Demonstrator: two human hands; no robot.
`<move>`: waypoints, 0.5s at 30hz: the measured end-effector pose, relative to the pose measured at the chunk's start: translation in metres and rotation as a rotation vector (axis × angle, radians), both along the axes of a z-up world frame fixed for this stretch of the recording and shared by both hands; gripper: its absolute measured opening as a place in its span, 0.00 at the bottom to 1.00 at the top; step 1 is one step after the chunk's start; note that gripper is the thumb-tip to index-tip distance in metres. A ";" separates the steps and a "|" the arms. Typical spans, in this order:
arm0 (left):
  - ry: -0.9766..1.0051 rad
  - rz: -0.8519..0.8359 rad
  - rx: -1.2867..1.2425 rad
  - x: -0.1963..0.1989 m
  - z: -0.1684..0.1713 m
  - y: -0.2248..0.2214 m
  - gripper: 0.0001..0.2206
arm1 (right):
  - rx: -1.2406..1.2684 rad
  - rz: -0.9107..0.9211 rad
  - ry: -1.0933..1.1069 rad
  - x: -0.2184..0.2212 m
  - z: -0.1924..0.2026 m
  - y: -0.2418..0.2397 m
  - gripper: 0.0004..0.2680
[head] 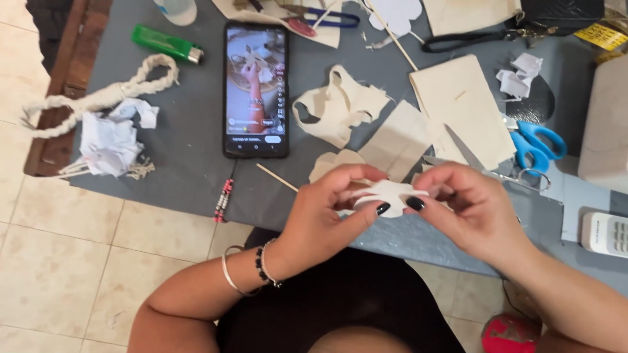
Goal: Cutting out flower petal shapes from white fabric using scissors and then shaping them with a wooden stick while following a tutorial on a smartphone.
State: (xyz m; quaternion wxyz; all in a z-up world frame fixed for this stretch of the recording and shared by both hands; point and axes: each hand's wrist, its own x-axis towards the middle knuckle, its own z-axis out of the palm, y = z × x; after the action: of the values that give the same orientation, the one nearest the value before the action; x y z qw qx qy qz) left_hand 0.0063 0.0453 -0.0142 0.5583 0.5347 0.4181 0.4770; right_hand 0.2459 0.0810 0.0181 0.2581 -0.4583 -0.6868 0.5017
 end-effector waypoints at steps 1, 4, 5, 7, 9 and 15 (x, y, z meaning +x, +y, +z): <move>0.005 0.000 0.003 -0.001 -0.005 0.000 0.13 | 0.003 0.000 0.005 0.005 0.003 0.001 0.05; 0.147 0.052 0.161 -0.003 -0.017 -0.002 0.13 | 0.265 0.063 -0.299 0.026 0.010 0.003 0.07; 0.140 0.052 0.150 -0.004 -0.019 -0.002 0.12 | 0.341 0.039 -0.466 0.035 0.011 0.003 0.07; 0.131 0.054 0.141 -0.006 -0.021 -0.001 0.11 | 0.417 0.015 -0.635 0.065 0.005 0.004 0.08; 0.056 0.047 0.118 -0.007 -0.024 -0.001 0.11 | 0.606 0.047 -1.007 0.106 -0.010 0.002 0.19; -0.021 0.040 0.042 -0.012 -0.020 0.004 0.18 | 0.373 -0.012 -1.021 0.133 -0.006 -0.013 0.18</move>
State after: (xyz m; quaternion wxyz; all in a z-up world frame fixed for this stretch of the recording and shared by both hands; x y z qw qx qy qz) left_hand -0.0055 0.0494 -0.0339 0.5415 0.5329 0.4128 0.5024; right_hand 0.3793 0.0682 0.0117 -0.0286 -0.5942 -0.7994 0.0835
